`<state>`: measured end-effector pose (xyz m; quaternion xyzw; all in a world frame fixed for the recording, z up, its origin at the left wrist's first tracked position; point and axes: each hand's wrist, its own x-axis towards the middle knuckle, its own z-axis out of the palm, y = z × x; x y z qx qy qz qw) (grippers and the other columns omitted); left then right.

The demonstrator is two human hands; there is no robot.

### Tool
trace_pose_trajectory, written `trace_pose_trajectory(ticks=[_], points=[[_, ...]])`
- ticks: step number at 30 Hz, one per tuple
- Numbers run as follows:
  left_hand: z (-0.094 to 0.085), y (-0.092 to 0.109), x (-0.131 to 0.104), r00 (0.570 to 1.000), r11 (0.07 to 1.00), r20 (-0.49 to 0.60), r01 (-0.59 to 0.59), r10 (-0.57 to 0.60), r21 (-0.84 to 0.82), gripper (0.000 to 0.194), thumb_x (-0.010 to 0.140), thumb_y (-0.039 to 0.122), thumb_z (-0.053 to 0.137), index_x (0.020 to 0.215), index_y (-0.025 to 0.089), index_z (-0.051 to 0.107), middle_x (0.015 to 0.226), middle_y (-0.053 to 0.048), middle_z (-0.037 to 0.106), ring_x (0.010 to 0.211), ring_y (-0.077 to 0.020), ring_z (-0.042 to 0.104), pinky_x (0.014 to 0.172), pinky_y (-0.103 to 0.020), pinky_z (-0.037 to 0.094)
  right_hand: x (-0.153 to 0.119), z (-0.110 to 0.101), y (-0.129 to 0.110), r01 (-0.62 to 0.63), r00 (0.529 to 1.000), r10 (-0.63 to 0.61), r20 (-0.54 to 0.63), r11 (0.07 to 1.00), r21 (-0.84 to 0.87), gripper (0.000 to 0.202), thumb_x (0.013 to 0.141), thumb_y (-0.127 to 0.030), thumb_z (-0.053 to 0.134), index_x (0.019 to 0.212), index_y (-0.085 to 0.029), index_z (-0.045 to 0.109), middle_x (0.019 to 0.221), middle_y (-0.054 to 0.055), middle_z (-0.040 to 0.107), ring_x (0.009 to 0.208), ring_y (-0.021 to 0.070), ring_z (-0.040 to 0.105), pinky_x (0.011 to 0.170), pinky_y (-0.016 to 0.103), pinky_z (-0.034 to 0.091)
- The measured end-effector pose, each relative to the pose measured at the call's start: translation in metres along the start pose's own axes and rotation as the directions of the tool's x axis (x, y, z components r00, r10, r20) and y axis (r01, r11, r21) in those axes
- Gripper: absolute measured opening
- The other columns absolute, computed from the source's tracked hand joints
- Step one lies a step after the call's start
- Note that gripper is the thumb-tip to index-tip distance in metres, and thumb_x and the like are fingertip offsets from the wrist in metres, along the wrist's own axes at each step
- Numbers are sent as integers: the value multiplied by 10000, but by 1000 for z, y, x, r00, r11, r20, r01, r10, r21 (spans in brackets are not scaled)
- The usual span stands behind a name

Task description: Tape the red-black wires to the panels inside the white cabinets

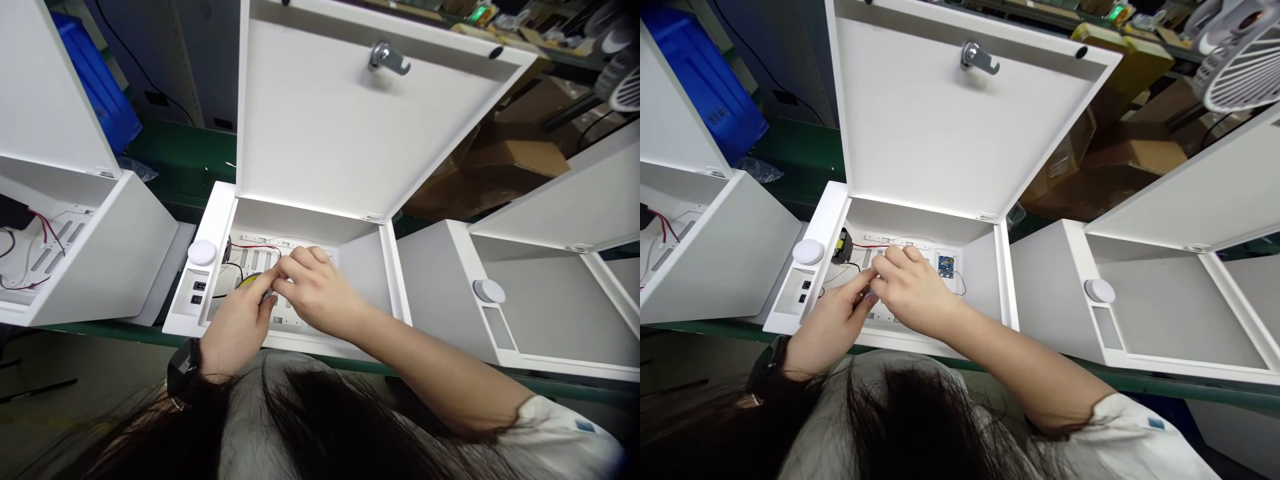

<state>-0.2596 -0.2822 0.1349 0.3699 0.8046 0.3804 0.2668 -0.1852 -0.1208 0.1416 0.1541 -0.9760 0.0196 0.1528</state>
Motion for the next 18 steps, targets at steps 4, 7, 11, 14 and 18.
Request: trace_pose_trajectory(ticks=[4,7,11,14,18], points=[[2,0,1,999,1000,20,25,-25,-15,443,942,242,421,1378,296,479,688,2,573,640,-188,538,687,-289,402,0,-3,1,19,1000,-19,-4,1000,-1,199,920,-112,486,811,-167,644,882,95,553,903,229,411,761,371,300],[0,-2,2,995,994,48,95,-92,-60,547,948,278,397,1485,302,300,744,-2,623,695,-199,585,692,-295,407,-1,-3,5,33,999,-33,-14,999,26,206,921,-106,474,842,-157,657,933,112,576,950,239,426,767,370,311],[-2,-5,5,992,988,32,125,-122,-89,515,938,289,414,1439,240,303,747,5,613,690,-188,566,658,-285,380,-3,0,9,31,999,-32,9,997,76,186,905,-96,499,875,-153,673,854,98,592,887,224,443,739,359,316],[-2,-5,6,996,992,-5,88,-89,-94,165,948,303,412,1054,230,515,738,13,602,661,-155,525,627,-271,342,-2,0,9,-3,1000,2,18,996,90,176,896,-95,515,873,-155,679,748,73,574,804,208,438,719,356,318],[-1,-2,6,997,999,-59,45,-46,-10,112,938,290,432,875,229,501,642,44,498,585,-131,429,582,-268,273,0,-2,4,-6,1000,6,4,997,76,194,895,-91,502,820,-148,672,718,73,573,771,200,445,708,356,336]])
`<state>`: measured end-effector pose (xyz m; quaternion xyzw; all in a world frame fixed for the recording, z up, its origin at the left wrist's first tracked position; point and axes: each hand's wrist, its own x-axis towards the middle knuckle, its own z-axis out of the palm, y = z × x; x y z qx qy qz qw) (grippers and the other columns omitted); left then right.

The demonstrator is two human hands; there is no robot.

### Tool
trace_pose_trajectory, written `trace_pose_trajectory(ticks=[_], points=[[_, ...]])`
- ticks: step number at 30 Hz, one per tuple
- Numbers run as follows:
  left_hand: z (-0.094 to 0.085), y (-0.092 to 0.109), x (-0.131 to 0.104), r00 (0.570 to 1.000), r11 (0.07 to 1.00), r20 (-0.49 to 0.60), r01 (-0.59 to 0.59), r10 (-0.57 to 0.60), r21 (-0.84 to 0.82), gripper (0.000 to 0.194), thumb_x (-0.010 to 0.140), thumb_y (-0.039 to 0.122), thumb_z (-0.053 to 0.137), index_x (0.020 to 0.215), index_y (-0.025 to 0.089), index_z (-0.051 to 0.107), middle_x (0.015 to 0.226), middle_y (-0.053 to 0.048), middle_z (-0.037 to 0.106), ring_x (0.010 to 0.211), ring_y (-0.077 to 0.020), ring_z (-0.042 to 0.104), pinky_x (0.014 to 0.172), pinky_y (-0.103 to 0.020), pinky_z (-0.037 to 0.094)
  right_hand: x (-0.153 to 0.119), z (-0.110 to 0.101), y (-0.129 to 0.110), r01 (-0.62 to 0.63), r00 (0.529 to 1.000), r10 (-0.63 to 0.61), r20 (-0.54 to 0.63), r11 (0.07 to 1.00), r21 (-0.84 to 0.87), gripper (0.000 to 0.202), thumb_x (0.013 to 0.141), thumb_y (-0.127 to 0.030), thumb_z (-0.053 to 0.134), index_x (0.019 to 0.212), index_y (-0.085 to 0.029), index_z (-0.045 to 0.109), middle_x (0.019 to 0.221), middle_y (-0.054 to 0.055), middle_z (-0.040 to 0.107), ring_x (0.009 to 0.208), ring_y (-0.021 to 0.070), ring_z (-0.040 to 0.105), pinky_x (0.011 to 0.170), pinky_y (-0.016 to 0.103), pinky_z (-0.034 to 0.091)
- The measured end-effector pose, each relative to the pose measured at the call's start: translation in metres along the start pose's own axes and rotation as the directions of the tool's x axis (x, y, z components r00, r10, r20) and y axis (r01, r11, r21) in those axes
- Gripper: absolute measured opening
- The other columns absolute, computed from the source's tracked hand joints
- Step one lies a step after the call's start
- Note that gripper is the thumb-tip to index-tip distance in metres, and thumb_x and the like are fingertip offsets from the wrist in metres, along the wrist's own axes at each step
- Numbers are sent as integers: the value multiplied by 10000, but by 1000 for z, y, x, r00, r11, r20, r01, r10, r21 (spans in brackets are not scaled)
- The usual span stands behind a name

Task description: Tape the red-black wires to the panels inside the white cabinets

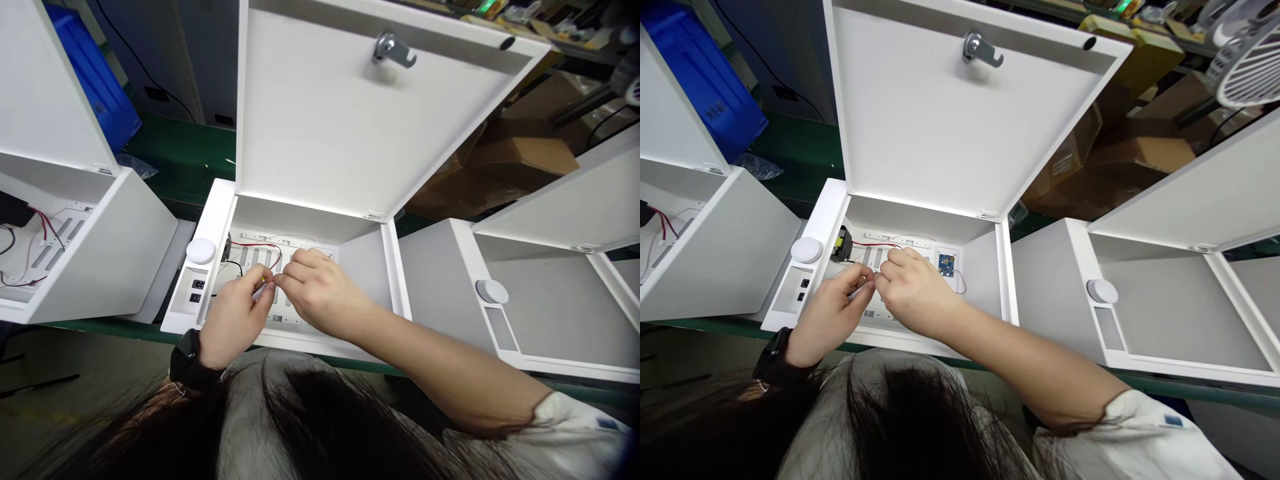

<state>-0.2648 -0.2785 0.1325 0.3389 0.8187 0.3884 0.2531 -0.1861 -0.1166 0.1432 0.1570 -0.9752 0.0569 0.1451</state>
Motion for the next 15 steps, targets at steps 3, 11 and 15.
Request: trace_pose_trajectory(ticks=[3,11,15], points=[[0,2,0,1000,1000,-11,-6,6,-15,89,918,266,459,850,227,502,638,49,462,586,-120,403,597,-265,282,0,-3,-6,-2,1000,3,-27,1000,17,211,899,-96,488,789,-157,658,701,69,572,760,199,463,703,361,362],[-12,-13,0,976,864,-89,133,-200,-485,138,930,372,498,915,236,514,692,40,506,602,-101,409,561,-226,327,-11,4,21,-356,862,480,-165,803,478,145,897,-288,588,958,-230,707,825,49,681,768,182,593,720,367,490],[-13,-23,-4,983,787,26,163,-183,-596,202,950,406,468,1109,284,500,829,34,562,590,-81,399,559,-223,356,-21,56,69,-769,582,767,268,414,487,509,810,-250,689,1306,-190,593,760,13,700,660,138,616,654,278,499]])
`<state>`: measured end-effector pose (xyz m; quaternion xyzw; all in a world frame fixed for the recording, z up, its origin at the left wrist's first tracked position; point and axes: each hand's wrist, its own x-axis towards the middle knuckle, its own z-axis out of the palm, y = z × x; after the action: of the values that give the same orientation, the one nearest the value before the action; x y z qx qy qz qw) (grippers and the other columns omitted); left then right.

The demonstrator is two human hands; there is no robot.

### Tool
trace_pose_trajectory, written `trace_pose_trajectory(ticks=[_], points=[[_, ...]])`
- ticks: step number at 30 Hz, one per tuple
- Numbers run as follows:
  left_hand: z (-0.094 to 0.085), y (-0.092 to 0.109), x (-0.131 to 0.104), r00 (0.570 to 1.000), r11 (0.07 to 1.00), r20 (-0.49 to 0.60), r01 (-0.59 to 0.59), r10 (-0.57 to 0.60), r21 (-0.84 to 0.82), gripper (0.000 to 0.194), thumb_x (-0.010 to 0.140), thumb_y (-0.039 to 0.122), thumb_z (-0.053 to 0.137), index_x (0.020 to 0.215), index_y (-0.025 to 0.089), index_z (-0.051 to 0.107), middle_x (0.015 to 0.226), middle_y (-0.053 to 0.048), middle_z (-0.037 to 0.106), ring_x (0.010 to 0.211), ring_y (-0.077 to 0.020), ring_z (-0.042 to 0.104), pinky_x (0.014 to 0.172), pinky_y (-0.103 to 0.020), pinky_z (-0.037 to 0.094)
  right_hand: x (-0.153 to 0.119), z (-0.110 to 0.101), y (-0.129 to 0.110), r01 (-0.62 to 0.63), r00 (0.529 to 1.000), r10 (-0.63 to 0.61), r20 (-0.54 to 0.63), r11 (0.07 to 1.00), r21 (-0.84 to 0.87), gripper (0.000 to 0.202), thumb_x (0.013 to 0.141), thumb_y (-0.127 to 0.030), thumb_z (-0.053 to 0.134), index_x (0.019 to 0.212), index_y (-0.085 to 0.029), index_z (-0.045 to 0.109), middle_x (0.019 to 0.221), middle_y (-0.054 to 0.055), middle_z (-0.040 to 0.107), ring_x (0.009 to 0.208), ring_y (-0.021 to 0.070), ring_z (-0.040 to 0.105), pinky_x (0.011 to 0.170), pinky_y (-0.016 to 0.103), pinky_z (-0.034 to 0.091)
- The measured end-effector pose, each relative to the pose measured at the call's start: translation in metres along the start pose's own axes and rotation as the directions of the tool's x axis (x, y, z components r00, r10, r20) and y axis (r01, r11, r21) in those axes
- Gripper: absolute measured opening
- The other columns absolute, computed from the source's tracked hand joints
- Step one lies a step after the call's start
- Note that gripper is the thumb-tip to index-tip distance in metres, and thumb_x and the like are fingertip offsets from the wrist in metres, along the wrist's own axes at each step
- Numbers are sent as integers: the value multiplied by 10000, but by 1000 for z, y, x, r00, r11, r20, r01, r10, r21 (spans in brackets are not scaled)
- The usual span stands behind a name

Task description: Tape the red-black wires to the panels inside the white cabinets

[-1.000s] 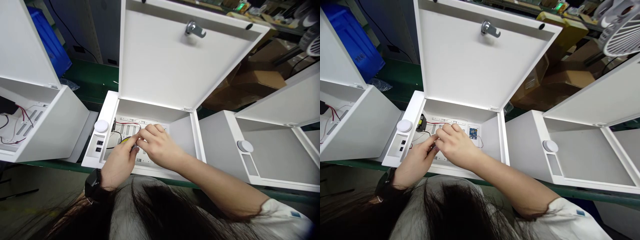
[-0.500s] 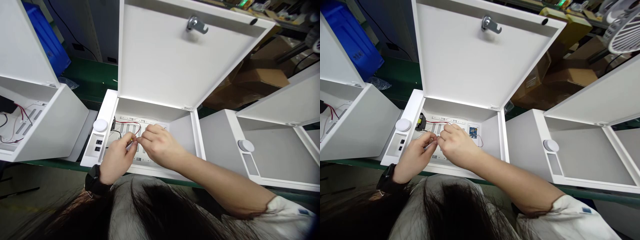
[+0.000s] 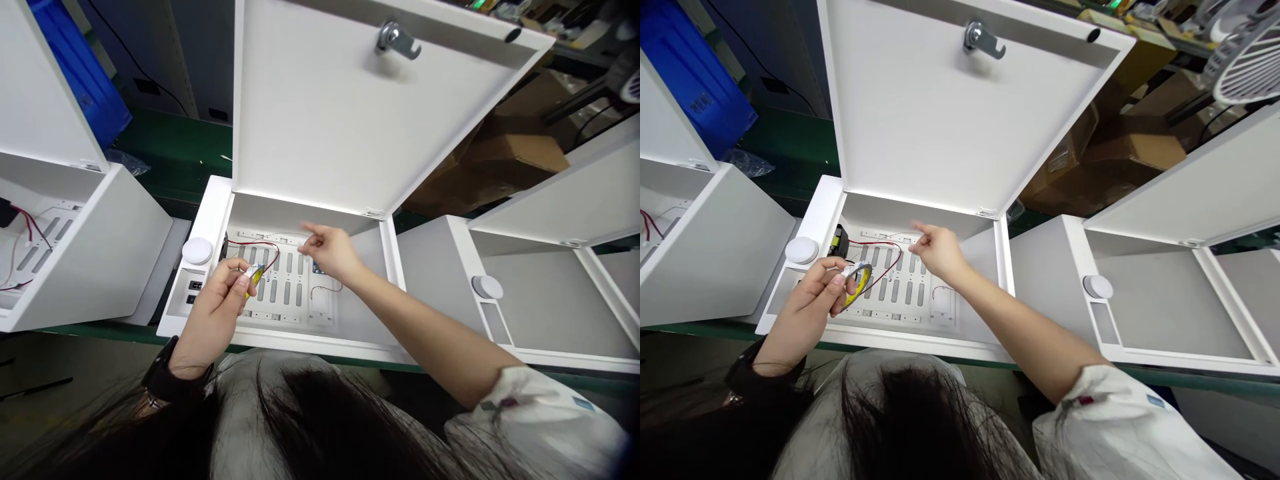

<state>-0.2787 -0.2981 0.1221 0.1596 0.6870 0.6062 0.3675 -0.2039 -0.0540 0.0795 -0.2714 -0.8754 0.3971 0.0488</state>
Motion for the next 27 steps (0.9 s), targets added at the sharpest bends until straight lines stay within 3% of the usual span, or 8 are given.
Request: trace_pose_trajectory(ticks=[3,5,8,14,17,21,24,27], points=[[-3,-2,-2,1000,1000,-12,25,-25,-10,255,957,392,466,1196,306,489,879,38,573,625,-72,430,642,-232,394,25,24,38,-250,937,291,192,945,-213,633,719,-190,761,1327,-196,587,724,-2,711,674,135,633,650,235,477],[-6,-1,-3,998,998,2,58,-58,-18,402,951,372,495,1342,345,410,899,44,595,643,-71,448,715,-242,409,34,41,55,-307,883,406,234,878,-366,389,695,-191,775,1082,-200,736,783,22,728,760,153,654,653,222,464],[-12,0,-1,992,986,31,123,-120,-115,644,913,358,580,1476,331,270,887,40,636,677,-77,485,809,-256,423,40,60,72,-373,805,523,281,813,-446,130,695,-166,759,824,-185,765,832,37,734,773,154,660,616,211,455],[-20,-2,0,979,811,94,205,-183,-548,343,825,439,678,1031,165,683,792,-40,689,985,-204,640,1005,-361,454,40,80,101,-580,658,669,346,743,-333,135,702,-117,735,823,-171,713,655,16,677,547,105,574,548,216,469],[-23,4,-6,980,756,157,193,-121,-626,375,871,504,582,1006,180,715,817,-57,714,1086,-261,636,1076,-442,423,40,83,113,-599,682,656,323,755,-268,126,692,-143,746,807,-184,715,719,18,698,574,102,581,560,215,478],[-25,12,-14,967,740,254,181,-14,-648,395,913,289,543,1306,302,583,1252,-52,658,1166,-242,608,1071,-435,439,43,86,121,-519,783,563,264,825,-222,110,645,-154,772,735,-207,736,814,6,734,731,124,644,644,197,481],[-28,7,-9,975,802,221,121,14,-585,413,896,202,577,1275,362,599,1280,-41,644,817,-136,692,746,-263,579,44,88,123,-523,793,563,235,825,-212,135,644,-168,767,773,-205,750,807,12,739,738,134,659,650,203,480],[-33,-1,3,981,819,179,39,78,-572,385,793,371,726,1173,330,677,1110,-53,717,465,-48,562,411,-160,475,43,89,124,-509,801,553,230,831,-226,168,642,-181,768,809,-179,756,790,36,736,710,142,662,613,205,473]])
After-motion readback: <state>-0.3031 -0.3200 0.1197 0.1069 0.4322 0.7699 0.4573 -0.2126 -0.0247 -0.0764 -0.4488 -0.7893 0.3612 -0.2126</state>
